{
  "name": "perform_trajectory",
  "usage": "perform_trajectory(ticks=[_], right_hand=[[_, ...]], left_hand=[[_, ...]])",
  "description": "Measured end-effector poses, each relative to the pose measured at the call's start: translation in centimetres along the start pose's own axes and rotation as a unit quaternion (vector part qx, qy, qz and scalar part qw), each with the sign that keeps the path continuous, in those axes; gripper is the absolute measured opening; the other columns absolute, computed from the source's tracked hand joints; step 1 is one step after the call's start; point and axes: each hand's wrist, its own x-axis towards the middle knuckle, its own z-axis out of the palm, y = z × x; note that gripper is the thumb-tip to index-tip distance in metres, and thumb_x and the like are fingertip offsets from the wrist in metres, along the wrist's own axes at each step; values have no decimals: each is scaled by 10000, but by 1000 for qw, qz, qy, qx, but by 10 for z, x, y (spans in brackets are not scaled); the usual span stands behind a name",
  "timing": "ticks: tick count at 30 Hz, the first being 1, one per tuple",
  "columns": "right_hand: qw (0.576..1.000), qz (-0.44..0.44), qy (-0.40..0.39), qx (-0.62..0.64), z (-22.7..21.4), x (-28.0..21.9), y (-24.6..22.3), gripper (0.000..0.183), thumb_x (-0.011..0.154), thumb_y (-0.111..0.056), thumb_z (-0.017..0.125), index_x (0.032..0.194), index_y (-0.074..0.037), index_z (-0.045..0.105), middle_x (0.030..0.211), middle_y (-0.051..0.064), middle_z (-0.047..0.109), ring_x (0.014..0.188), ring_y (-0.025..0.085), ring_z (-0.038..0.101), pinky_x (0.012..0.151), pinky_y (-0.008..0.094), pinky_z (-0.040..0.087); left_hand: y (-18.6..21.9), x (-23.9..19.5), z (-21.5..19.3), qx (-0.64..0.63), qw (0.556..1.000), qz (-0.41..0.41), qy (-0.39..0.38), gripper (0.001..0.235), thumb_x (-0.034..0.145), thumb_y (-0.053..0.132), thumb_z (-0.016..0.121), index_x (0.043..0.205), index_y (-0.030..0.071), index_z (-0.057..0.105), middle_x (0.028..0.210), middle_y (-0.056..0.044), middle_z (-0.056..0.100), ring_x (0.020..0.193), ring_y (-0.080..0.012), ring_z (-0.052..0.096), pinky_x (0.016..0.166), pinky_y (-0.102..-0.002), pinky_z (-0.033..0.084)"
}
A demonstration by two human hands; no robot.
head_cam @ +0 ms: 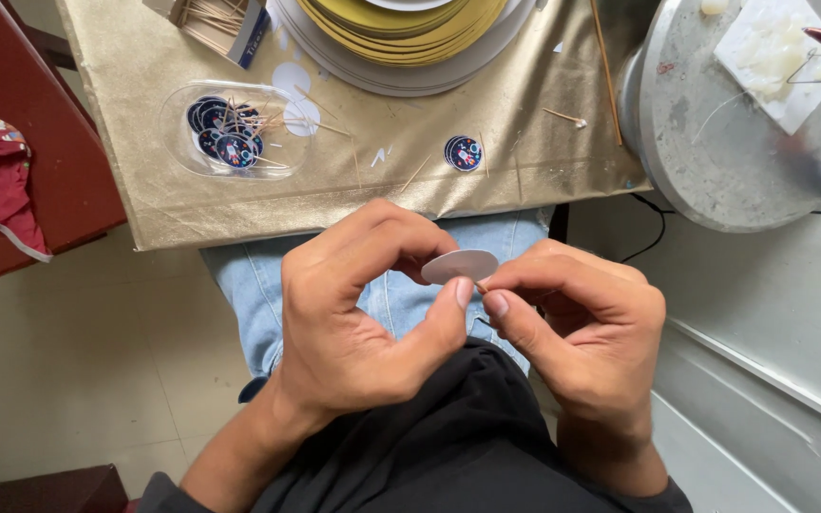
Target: Assembling decorative cake toppers by gluing toothpicks to paper circles and stickers.
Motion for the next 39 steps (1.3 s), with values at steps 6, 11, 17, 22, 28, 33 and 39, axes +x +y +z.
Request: perform_trajectory(ticks=[6, 11, 17, 22, 28, 33, 39], right_hand=[[974, 63, -72, 206, -19, -8, 11, 63, 908, 51, 699, 920, 110, 719, 798, 142, 672, 650, 141, 612, 590, 257, 488], [910, 193, -155, 333, -43, -21, 17, 107, 857, 37, 700, 885, 140, 696, 714, 196, 686, 491, 180, 621, 424, 277, 494], [877, 231, -164, 388, -50, -33, 31, 125, 892, 78, 707, 949, 184, 677, 724, 250, 685, 455, 197, 587, 396, 281, 460], [851, 220, -169, 447, -44, -22, 46, 113, 915, 78, 674, 978, 172, 665, 755, 276, 694, 439, 207, 595, 369, 282, 462], [849, 203, -183, 452, -37, -7, 40, 148, 986, 39, 666, 1021, 182, 679, 799, 267, 698, 467, 194, 589, 411, 280, 470], [914, 202, -167, 309, -15, 15, 30, 124, 981, 25, 646, 986, 142, 686, 779, 215, 708, 530, 167, 633, 424, 252, 474], [952, 216, -174, 126, 37, 40, 26, 154, 962, -48, 670, 1015, 82, 733, 794, 103, 730, 584, 98, 622, 470, 231, 482]], left_hand=[[-49, 32, 10, -508, 838, -86, -180, 329, 951, 112, 595, 1263, 60, 688, 1420, -72, 587, 1302, -174, 600, 1154, -295, 508], [-56, 34, 45, -387, 846, 112, -349, 342, 1116, 102, 658, 1445, 134, 571, 1529, -77, 489, 1359, -193, 538, 1161, -256, 458], [-58, 37, 40, -199, 896, 53, -392, 456, 891, 42, 692, 1346, 40, 655, 1098, -100, 719, 695, -176, 649, 623, -282, 507], [-94, 4, 11, -187, 939, 81, -278, 82, 1046, 84, 680, 1099, 44, 728, 956, -69, 759, 846, -143, 733, 770, -289, 584], [-130, -46, -41, -205, 973, -101, 11, 210, 1051, 143, 636, 958, -15, 739, 693, 37, 557, 586, -47, 394, 548, -239, 291], [-115, -67, -67, -213, 953, -84, 200, 242, 1092, 162, 595, 986, -31, 694, 688, 22, 509, 544, -12, 349, 515, -205, 243], [-47, -45, -46, -180, 973, -120, 80, 262, 948, 145, 703, 1150, -18, 670, 953, -9, 625, 797, -44, 566, 669, -203, 451]])
